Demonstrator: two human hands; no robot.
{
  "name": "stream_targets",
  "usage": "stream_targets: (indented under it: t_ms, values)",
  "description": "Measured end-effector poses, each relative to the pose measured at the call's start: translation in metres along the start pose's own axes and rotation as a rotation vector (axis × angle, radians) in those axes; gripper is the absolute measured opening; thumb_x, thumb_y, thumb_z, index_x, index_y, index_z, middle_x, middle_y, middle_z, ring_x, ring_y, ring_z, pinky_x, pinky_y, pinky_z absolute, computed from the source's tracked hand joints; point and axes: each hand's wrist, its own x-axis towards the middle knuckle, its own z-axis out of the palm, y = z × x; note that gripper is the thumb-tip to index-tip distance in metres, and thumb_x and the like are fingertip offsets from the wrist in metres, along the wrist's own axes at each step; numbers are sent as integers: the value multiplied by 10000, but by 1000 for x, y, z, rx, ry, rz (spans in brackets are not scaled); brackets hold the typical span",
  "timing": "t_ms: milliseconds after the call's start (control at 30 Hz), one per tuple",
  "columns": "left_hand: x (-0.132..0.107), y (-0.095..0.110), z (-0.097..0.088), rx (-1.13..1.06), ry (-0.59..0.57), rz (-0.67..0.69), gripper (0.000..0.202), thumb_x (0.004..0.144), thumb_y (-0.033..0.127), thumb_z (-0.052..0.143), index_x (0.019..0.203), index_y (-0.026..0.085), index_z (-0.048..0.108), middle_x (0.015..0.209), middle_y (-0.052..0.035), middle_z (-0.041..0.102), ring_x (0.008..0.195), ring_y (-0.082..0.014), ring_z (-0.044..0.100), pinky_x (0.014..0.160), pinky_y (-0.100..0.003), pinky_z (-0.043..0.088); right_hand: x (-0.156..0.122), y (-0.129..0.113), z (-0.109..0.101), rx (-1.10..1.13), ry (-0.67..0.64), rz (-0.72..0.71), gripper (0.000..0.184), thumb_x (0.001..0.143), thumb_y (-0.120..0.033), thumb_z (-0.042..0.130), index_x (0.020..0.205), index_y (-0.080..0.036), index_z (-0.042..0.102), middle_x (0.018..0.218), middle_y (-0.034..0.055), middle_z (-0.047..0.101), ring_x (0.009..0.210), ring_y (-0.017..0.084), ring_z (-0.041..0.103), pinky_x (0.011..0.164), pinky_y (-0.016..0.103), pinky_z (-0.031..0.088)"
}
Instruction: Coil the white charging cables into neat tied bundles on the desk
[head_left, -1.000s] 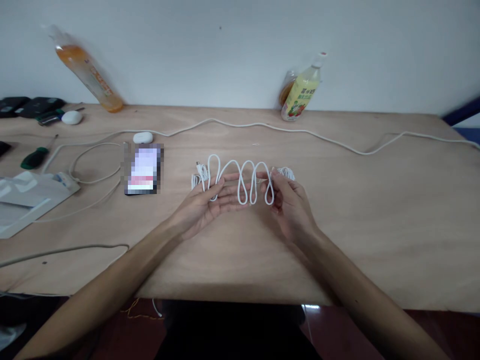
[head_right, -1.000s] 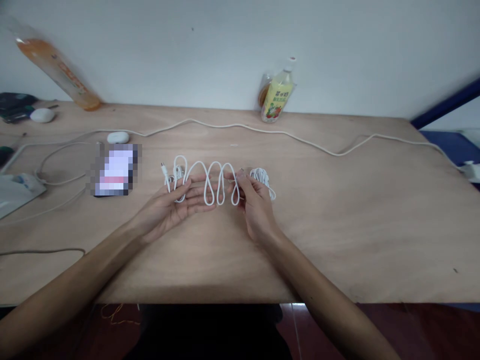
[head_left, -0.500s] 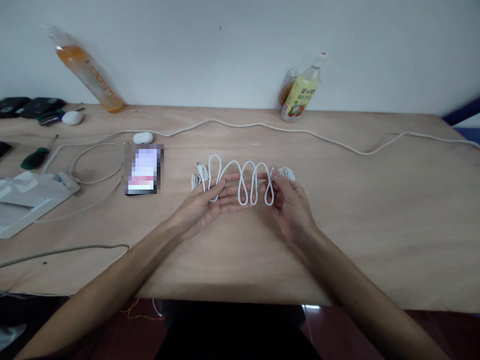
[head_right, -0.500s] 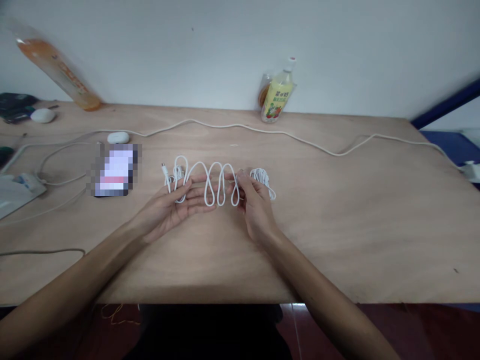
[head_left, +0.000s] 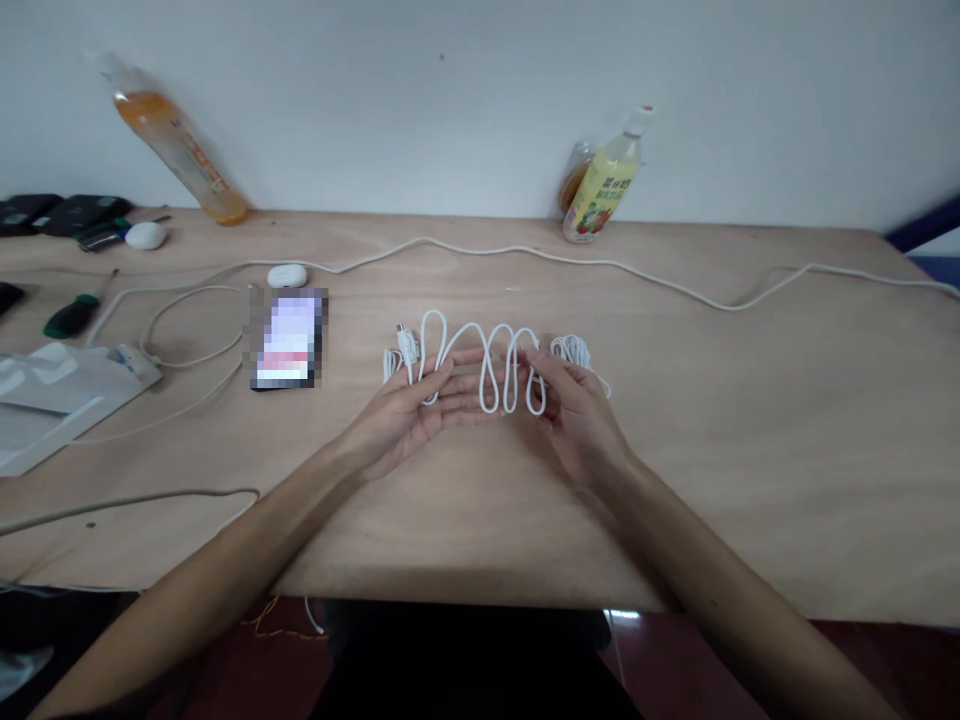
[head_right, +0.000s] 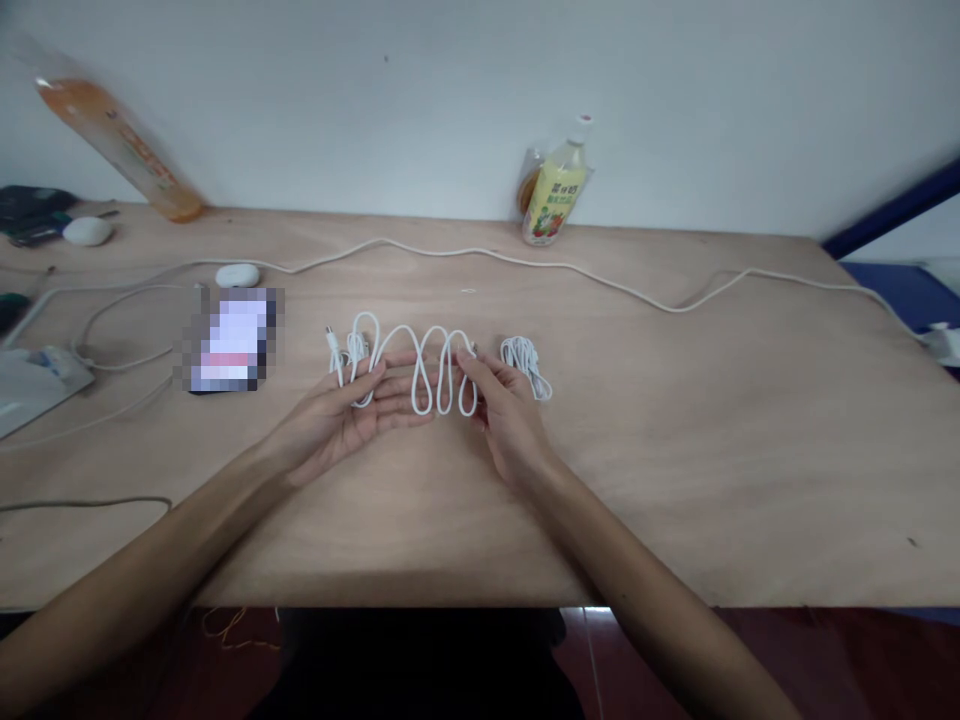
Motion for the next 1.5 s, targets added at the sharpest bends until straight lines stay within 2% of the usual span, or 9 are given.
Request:
stream_targets:
  t_ms: [133,367,600,733,833,1100,1233,1333,1500]
  values:
    - [1,0,1,-6,0,-5,311,1147,204,503,1314,100,745,1262,-208,826,1157,-309,815,1114,-520,607,0,0,1,27,-4,-7,453,631,-617,970,736,-248,731,637,-41,603,550,111,444,497,271,253]
    - [0,-1,-2,-6,-23,-27,343,1123,188,537,1389,80,725,1325,-237,798,1200,-337,798,1130,-546,588,-3,-2,3,23,-18,-25,419,653,-581,977,783,-247,759,702,-30,667,563,108,453,512,264,312]
    - [0,-2,-4,22,-65,-39,423,1067,146,607,1480,143,698,1311,-202,814,1203,-332,797,1120,-534,586,-5,-1,4,4,-26,-51,416,674,-594,965,760,-243,759,636,-42,615,539,100,452,499,250,348]
    - [1,-2,-3,27,-68,-35,391,1028,141,666,1411,137,747,1287,-193,824,1175,-331,807,1111,-523,589,-6,-1,5,-16,-40,-65,410,678,-594,945,854,-250,808,702,-23,690,591,128,559,533,265,440]
    - [1,-2,-4,29,-70,-36,345,1048,163,650,1370,124,765,1257,-199,832,1170,-329,808,1089,-515,603,-6,0,5,-23,-49,-68,398,688,-582,943,845,-244,803,719,-15,712,625,144,615,562,277,488]
    - [-1,-2,-3,42,-77,-43,474,1063,117,598,1526,196,661,1268,-175,833,1113,-305,825,1052,-507,618,-5,1,4,-4,-62,-67,406,697,-583,956,877,-248,814,777,-3,753,643,154,661,569,285,522]
    - [-2,-2,-2,59,-72,-27,477,1003,97,678,1472,181,702,1251,-169,837,1141,-319,817,1084,-508,599,-6,1,4,4,-76,-63,405,704,-583,950,901,-255,818,863,19,798,717,180,714,627,312,578]
    - [-2,-2,-3,63,-54,-31,408,989,110,712,1392,162,749,1246,-168,837,1149,-327,813,1090,-521,597,-6,1,3,-18,-86,-69,393,727,-582,940,904,-256,811,877,22,800,728,180,713,635,313,578]
    - [-2,-2,-4,66,-53,-33,337,1046,199,682,1370,153,764,1296,-190,818,1191,-344,796,1069,-540,613,-4,3,0,-60,-94,-88,389,735,-589,938,859,-252,790,748,-10,724,639,153,648,569,287,506]
